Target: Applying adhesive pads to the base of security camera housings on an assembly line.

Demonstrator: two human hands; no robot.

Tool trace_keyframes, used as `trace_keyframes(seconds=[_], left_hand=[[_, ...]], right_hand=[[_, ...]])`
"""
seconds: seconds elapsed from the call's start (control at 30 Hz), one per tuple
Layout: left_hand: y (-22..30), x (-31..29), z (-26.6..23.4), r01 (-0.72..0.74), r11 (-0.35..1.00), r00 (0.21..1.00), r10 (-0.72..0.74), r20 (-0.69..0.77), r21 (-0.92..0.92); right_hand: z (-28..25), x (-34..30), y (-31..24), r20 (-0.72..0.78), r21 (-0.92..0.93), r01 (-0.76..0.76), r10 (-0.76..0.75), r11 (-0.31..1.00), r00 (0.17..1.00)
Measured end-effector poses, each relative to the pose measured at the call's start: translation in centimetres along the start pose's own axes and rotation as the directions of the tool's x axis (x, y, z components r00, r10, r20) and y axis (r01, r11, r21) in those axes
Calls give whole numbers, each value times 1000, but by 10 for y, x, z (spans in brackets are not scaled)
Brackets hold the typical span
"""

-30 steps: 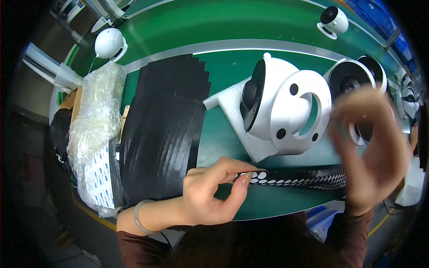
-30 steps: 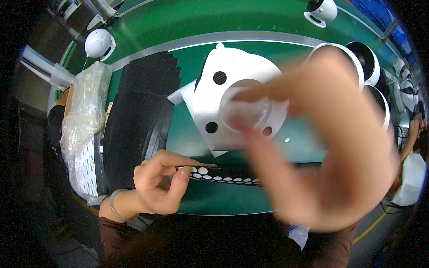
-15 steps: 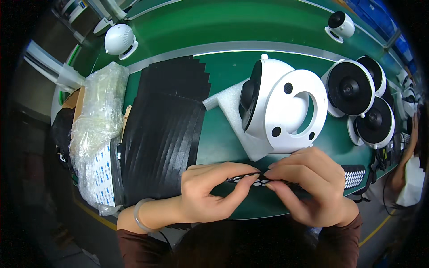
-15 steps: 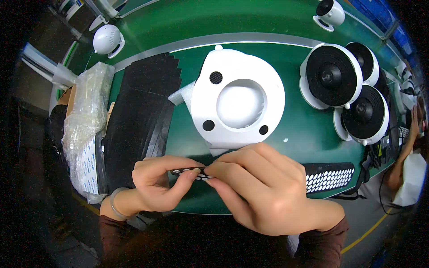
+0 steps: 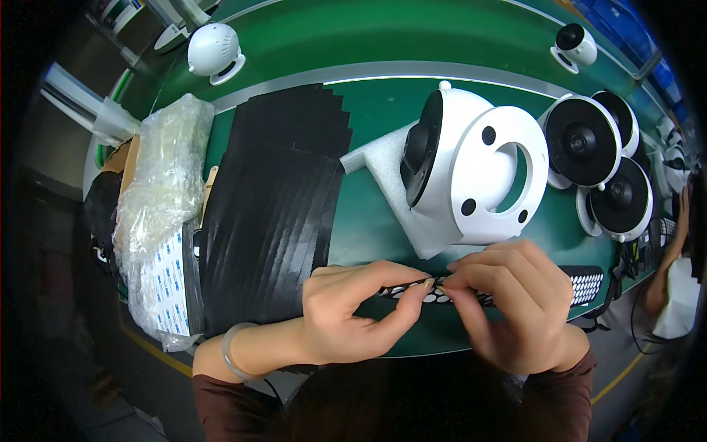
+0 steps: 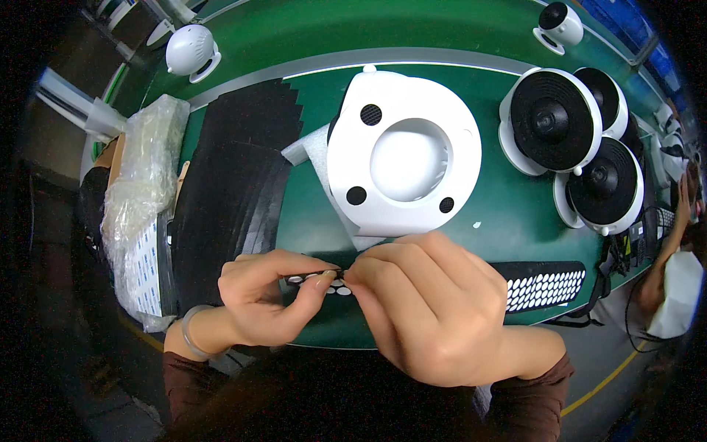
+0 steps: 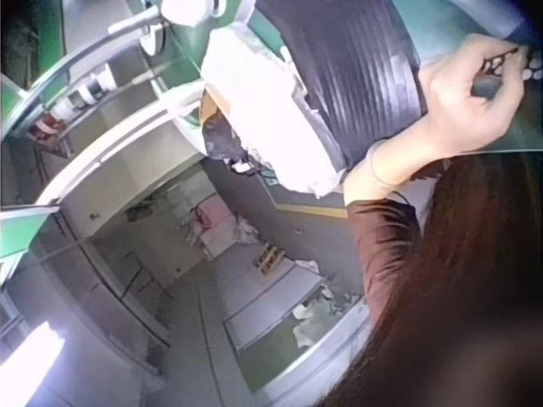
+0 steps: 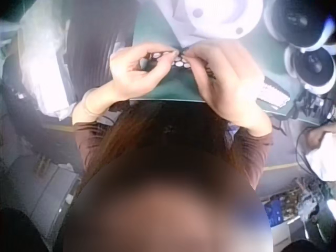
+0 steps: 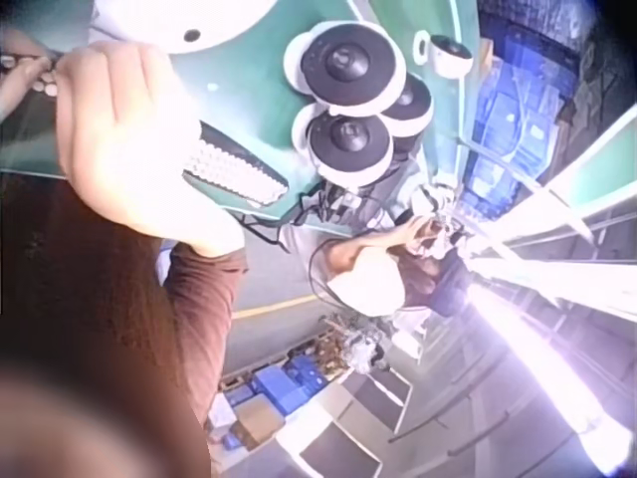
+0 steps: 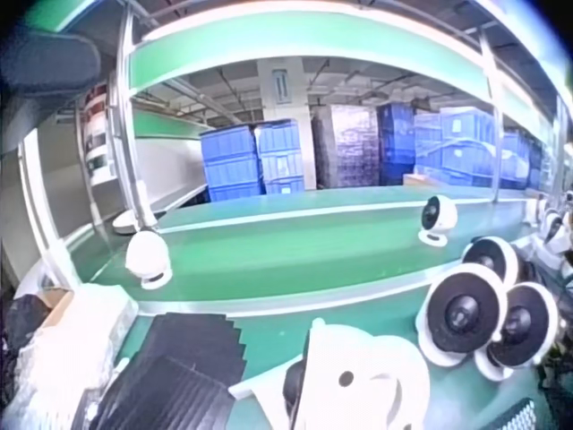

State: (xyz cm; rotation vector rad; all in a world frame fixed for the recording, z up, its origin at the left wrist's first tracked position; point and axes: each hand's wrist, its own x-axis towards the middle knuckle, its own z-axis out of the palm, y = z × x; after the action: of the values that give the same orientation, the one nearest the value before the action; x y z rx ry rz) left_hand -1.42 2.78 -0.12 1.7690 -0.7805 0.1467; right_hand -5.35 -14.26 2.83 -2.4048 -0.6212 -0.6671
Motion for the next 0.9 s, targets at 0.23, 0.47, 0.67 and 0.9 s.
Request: trace_keyframes(seconds=[0.23,0.47,0.67,0.9], left_hand=[[1,0,0,-42,999,999,42,1,6],[-6,-1,2,8,999,1000,-7,20,-45],[-3,3,4,-66,997,998,66,-13,32],[-1,5,-2,-240,970,965,233,120,45]], right_hand=[[-1,-1,3,-15,19,39,-39,999,999],[-36,6,13,-79,93,-132,140,987,987],[-44,13,25,-78,473,-393,482,789,873],[-25,11,1,188,498,-279,211,821,959]])
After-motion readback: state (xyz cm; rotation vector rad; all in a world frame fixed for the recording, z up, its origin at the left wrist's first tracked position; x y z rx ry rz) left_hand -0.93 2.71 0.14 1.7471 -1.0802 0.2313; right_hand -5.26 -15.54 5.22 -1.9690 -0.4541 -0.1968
